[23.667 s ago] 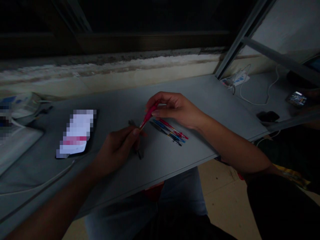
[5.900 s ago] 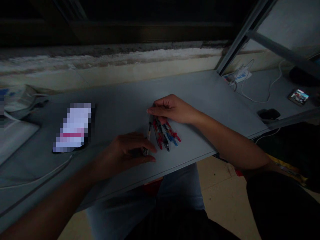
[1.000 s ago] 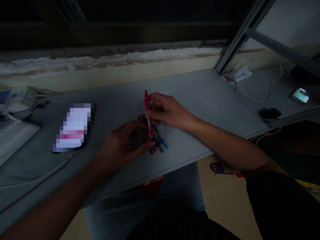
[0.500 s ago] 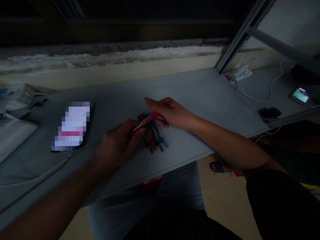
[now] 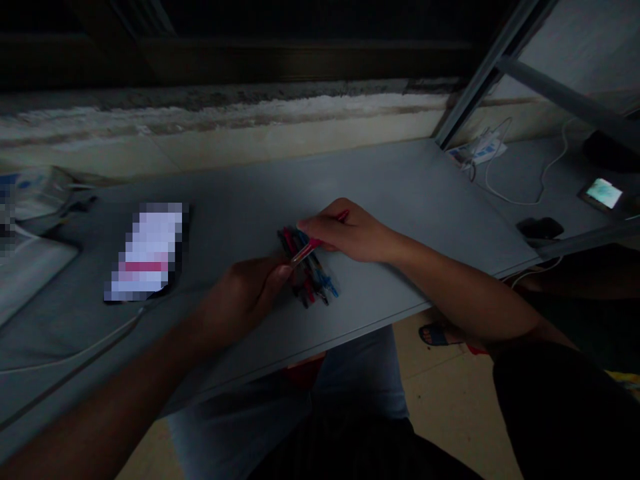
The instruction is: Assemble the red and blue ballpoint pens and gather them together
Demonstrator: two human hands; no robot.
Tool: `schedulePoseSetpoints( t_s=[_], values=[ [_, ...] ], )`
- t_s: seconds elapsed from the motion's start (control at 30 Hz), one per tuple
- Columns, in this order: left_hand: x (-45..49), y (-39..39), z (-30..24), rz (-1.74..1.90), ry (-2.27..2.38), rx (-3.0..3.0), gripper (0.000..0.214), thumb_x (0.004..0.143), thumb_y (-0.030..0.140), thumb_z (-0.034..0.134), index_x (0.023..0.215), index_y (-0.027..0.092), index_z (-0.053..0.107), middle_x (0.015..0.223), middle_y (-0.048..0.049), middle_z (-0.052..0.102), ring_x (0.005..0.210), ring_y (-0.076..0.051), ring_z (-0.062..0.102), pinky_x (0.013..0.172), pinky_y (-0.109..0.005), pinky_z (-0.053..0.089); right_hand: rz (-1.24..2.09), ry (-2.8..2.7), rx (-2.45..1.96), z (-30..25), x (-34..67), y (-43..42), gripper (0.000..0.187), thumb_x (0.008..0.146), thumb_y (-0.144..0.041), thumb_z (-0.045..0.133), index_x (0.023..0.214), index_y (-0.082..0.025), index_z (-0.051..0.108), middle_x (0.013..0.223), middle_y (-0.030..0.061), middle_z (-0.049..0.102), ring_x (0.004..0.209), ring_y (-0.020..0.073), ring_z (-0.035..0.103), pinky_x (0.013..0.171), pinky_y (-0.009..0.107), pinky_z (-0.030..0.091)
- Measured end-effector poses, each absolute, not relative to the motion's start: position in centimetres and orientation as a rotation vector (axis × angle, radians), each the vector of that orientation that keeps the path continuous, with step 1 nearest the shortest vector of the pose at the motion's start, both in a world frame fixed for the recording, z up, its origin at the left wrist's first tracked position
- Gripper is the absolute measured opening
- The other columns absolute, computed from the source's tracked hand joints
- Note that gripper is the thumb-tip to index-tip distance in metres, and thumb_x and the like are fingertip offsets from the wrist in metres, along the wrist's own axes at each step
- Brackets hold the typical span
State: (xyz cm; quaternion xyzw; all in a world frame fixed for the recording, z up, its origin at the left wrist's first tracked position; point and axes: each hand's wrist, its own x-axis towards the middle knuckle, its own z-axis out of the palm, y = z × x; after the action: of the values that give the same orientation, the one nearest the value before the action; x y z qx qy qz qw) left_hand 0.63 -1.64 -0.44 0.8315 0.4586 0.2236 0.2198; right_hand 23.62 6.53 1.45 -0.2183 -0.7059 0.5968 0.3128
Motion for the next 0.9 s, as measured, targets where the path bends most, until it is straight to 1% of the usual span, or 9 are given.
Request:
schedulePoseSetpoints(
  t_s=[0.13,0.27,0.4,0.5,0.57,0.67,0.77,0.87,0.9],
  values=[
    [0.5,-1.4,-0.6,0.621,1.184,2.200,0.045,0.116,0.044,0.035,0.086,0.023,0.061,0.062,0.0043,0.055,0.052,-0.015,0.053,0.062,-0.028,0.047,1.517,-2.039,-0.409,1.6,24.4,7.3,0.062,0.106,-0.055,0.071,0.062,-0.021,0.046,0.055,-0.0090,0.035,0.053,0.0056,0.030,0.053,0.025,0.023],
    [0.4,-1.0,-0.1,0.639,1.200,2.195,0.041,0.115,0.040,0.036,0.084,0.023,0.057,0.062,0.0055,0.052,0.052,-0.014,0.051,0.060,-0.028,0.044,1.488,-2.103,-0.282,1.8,24.9,8.3,0.045,0.100,-0.041,0.081,0.075,-0.020,0.049,0.067,-0.0094,0.040,0.063,0.0062,0.034,0.060,0.022,0.030],
    [0.4,-0.8,0.3,0.641,1.222,2.170,0.043,0.115,0.043,0.034,0.086,0.023,0.059,0.062,0.0056,0.052,0.052,-0.014,0.050,0.059,-0.028,0.043,1.454,-2.117,-0.330,2.0,25.3,8.9,0.025,0.094,-0.027,0.081,0.096,-0.018,0.058,0.084,-0.0042,0.061,0.075,0.0085,0.053,0.069,0.021,0.043],
    [0.5,-0.8,0.4,0.693,1.301,2.180,0.042,0.115,0.042,0.036,0.087,0.024,0.061,0.065,0.0035,0.056,0.054,-0.016,0.052,0.062,-0.030,0.045,1.554,-2.131,-0.339,2.0,25.4,9.0,0.024,0.100,-0.035,0.077,0.101,-0.017,0.061,0.086,-0.0011,0.068,0.076,0.0103,0.062,0.071,0.022,0.051],
    [0.4,-0.7,0.3,0.707,1.337,2.201,0.039,0.115,0.039,0.037,0.089,0.023,0.061,0.066,0.0024,0.058,0.055,-0.016,0.054,0.064,-0.030,0.046,1.608,-2.126,-0.442,2.0,25.3,9.0,0.034,0.107,-0.047,0.069,0.093,-0.016,0.063,0.077,-0.0007,0.067,0.069,0.0110,0.064,0.066,0.022,0.052],
    [0.1,-0.3,0.0,0.683,1.353,2.245,0.038,0.114,0.040,0.039,0.089,0.023,0.061,0.066,0.0019,0.060,0.056,-0.016,0.055,0.065,-0.031,0.046,1.551,-2.075,-0.597,1.8,25.1,8.9,0.048,0.108,-0.057,0.066,0.083,-0.016,0.064,0.068,-0.0010,0.065,0.062,0.0107,0.064,0.061,0.022,0.052],
    [-0.3,0.0,-0.3,0.682,1.366,2.260,0.040,0.114,0.042,0.039,0.087,0.023,0.060,0.064,0.0025,0.058,0.053,-0.016,0.053,0.063,-0.031,0.044,1.523,-2.079,-0.559,1.7,25.3,9.0,0.039,0.105,-0.051,0.074,0.090,-0.015,0.069,0.073,-0.0006,0.069,0.067,0.0108,0.065,0.065,0.022,0.055],
    [-0.7,0.2,-0.1,0.628,1.377,2.202,0.046,0.114,0.047,0.036,0.082,0.024,0.059,0.061,0.0025,0.056,0.052,-0.016,0.052,0.060,-0.031,0.042,1.569,-2.073,-0.434,1.7,25.7,9.4,0.022,0.104,-0.037,0.076,0.108,-0.016,0.071,0.091,0.0016,0.075,0.084,0.0122,0.070,0.075,0.023,0.059],
    [-0.8,0.2,0.0,0.608,1.378,2.184,0.047,0.114,0.048,0.036,0.081,0.024,0.060,0.060,0.0025,0.055,0.051,-0.016,0.052,0.058,-0.031,0.042,1.583,-2.063,-0.390,1.7,25.7,9.5,0.021,0.103,-0.034,0.077,0.113,-0.016,0.070,0.097,0.0027,0.076,0.089,0.0125,0.070,0.077,0.023,0.060]
  ],
)
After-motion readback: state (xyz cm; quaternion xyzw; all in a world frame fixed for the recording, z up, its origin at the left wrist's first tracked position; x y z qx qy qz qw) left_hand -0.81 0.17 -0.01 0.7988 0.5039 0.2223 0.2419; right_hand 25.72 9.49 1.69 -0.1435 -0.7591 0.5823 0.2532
